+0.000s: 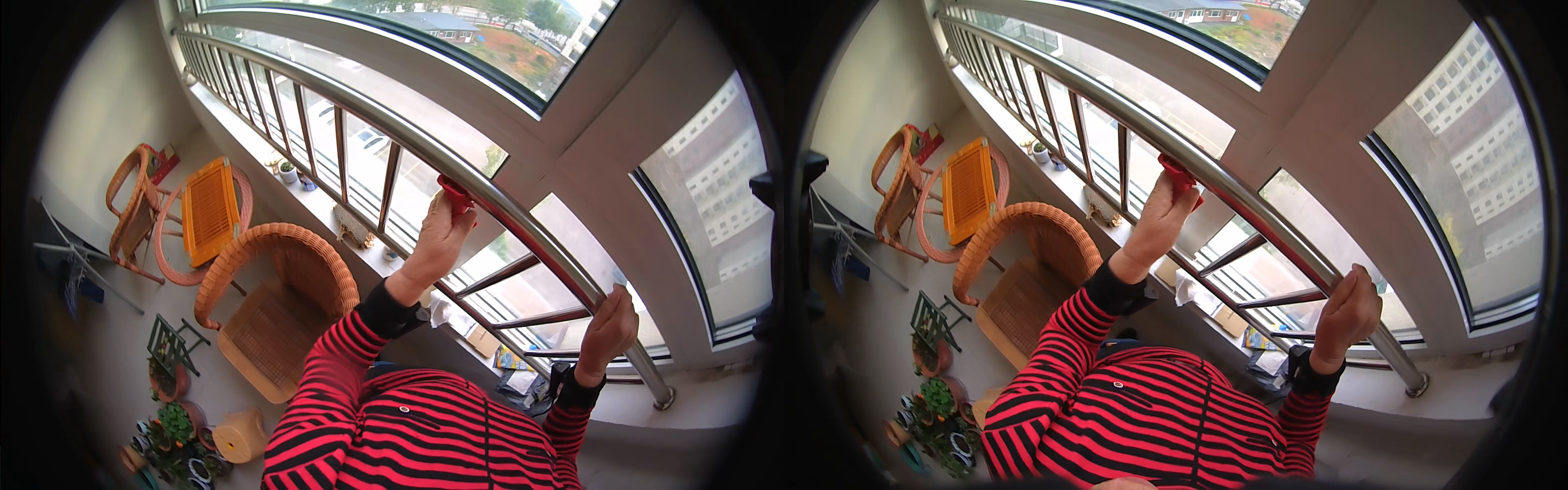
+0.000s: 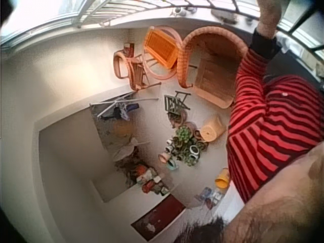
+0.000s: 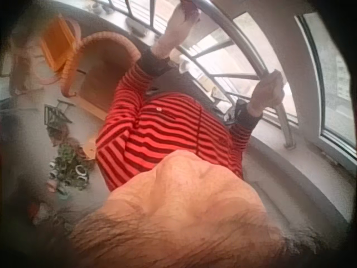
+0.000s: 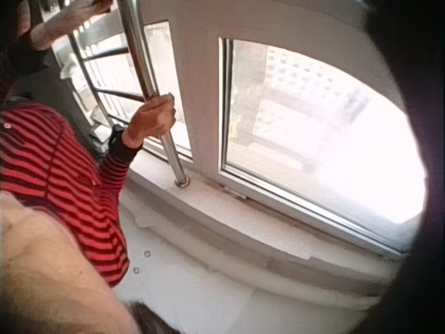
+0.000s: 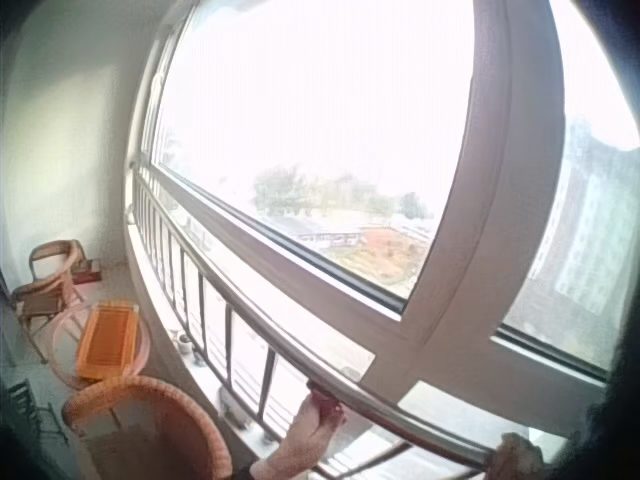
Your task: The person wipes the top of a washing machine with a red cloth, then moves to the balcony to wipe the metal railing and window frame. The person uses the cloth to clean the surfaces in a repetitive wiping motion.
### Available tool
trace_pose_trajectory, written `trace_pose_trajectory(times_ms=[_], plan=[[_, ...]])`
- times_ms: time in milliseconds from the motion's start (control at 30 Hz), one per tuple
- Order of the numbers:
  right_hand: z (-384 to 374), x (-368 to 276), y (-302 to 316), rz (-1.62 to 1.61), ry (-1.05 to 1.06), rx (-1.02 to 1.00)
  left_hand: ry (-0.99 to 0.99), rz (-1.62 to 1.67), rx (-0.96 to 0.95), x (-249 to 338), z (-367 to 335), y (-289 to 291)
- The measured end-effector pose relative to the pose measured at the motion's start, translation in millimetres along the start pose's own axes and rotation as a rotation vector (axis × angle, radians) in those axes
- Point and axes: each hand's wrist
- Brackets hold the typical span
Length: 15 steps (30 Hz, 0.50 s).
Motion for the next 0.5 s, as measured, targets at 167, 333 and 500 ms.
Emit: trace_pose_trajectory(times_ms=[167, 333, 500], plan=[[2.7, 5.1, -4.4, 0.018, -0.008, -0.009, -0.174, -0.466, 0.091, -13.2, -5.7, -4.0], [5.4, 8.8, -6.4, 0.003, -0.003, 0.019, -0.207, -0.626, 0.181, -69.9, 21.5, -0.2], [5.9, 9.0, -6.2, 0.048, 0.0, 0.013, -0.039, -0.639, 0.161, -154.7, 73.0, 26.2]])
Point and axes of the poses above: each hand's wrist, its own z-axis away from the middle knuckle, its own y-axis out of the back of the hand, x = y × z, and after that the axes turned 11 degrees about -x, right-handed
